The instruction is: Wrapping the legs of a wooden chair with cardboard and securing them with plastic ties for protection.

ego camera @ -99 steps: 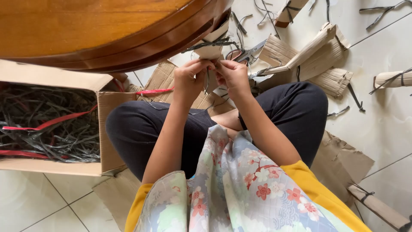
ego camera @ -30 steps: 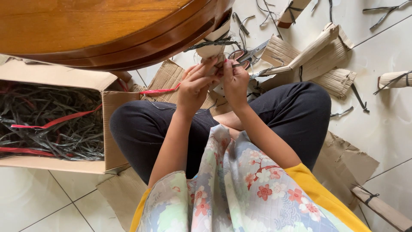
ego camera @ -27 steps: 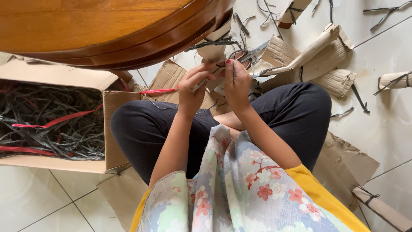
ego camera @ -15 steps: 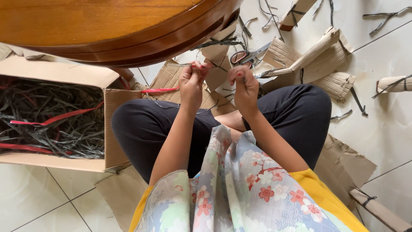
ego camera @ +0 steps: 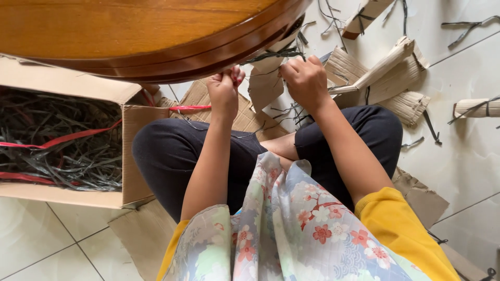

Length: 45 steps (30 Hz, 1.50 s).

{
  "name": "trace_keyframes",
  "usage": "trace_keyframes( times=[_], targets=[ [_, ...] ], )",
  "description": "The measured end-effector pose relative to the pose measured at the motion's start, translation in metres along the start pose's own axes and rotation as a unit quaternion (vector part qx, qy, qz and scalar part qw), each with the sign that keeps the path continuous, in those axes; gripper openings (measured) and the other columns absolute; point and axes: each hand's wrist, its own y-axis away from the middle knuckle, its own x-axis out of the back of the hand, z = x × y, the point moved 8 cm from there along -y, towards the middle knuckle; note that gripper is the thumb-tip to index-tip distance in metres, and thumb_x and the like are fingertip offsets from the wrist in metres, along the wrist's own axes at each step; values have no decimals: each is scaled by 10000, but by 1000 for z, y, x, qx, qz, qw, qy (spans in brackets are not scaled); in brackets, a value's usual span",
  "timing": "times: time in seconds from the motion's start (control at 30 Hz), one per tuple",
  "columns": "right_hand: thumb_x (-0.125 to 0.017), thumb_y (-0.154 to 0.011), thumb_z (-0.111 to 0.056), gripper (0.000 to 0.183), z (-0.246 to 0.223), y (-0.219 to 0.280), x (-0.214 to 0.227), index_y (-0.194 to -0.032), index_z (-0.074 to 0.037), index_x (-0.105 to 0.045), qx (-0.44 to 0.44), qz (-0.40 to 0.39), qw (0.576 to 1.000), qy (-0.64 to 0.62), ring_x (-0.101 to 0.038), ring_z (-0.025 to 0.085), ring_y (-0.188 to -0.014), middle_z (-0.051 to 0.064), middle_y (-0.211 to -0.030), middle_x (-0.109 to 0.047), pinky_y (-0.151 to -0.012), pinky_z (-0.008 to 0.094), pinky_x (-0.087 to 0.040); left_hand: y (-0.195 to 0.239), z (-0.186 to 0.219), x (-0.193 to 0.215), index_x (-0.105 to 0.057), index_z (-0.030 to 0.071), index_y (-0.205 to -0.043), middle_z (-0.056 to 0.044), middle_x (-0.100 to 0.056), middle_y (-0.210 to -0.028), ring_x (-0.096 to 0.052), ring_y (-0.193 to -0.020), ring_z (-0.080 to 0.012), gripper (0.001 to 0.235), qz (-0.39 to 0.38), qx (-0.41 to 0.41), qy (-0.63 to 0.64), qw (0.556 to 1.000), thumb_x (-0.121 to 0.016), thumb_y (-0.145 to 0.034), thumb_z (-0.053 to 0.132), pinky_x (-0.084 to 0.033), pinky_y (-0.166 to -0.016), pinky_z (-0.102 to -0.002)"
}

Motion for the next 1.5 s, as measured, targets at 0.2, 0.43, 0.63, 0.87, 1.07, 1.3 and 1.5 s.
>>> trace_keyframes(
  times=[0.2, 0.43, 0.63, 0.87, 1.07, 1.3, 1.5],
  targets=[
    [-577, -1011, -111, 217, -5, -3, 1, -813, -198, -597, -19, -10, 1000, 0, -487, 158, -558, -64, -673, -436, -588, 317, -394, 28, 66, -51, -632, 175, -860, 34, -587, -655, -615, -664, -180, 214, -212, -187, -412, 866, -570, -1011, 37, -541, -770, -302],
    [-560, -1025, -97, 194, -5, -13, 23, -872, -192, -632, -30, -17, 999, -10, -533, 192, -571, -28, -670, -452, -624, 331, -435, 27, 45, -49, -622, 125, -1066, -118, -633, -723, -697, -723, -342, 223, -183, -215, -552, 784, -747, -925, 245, -551, -704, -469],
    [-527, -1060, -133, 180, -9, -6, 36, -972, -170, -680, -91, -39, 988, -118, -601, 208, -625, -22, -702, -552, -669, 330, -465, 19, 21, -30, -727, 287, -987, 43, -751, -815, -740, -817, -269, 94, -175, -108, -527, 825, -754, -903, 253, -589, -768, -389],
    [-544, -1092, -162, 193, -6, 34, 32, -1191, -144, -709, -408, -125, 812, -399, -713, 351, -943, 140, -1011, -752, -867, 452, -539, 10, -13, -10, -828, 308, -890, 109, -392, -467, -449, -496, -19, 58, -106, 63, -423, 898, -845, -835, 317, -418, -521, -216],
    [-570, -1071, -271, 209, -20, 102, 2, -1195, -154, -691, -614, -134, 564, -536, -404, 33, -421, -54, -493, -417, -422, 166, -367, 17, -6, -12, -841, 263, -899, 105, -336, -450, -411, -485, -3, 88, -81, 60, -392, 915, -868, -816, 278, -358, -504, -187],
    [-610, -1086, -165, 192, -7, 18, 115, -1236, -96, -708, -390, 27, 910, -136, -551, 205, -623, 98, -969, -594, -513, 286, -479, 19, 0, -15, -842, 241, -887, 87, -315, -448, -394, -492, -5, 67, -76, 49, -375, 922, -859, -823, 250, -340, -509, -194],
    [-649, -1016, -84, 313, -55, -22, 104, -1328, -87, -635, -248, 55, 956, -145, -655, 141, -581, 122, -1367, -576, -536, 279, -568, 21, 4, -19, -843, 214, -899, 76, -309, -459, -390, -506, -16, 74, -82, 38, -372, 924, -857, -828, 231, -329, -516, -197]
  ],
)
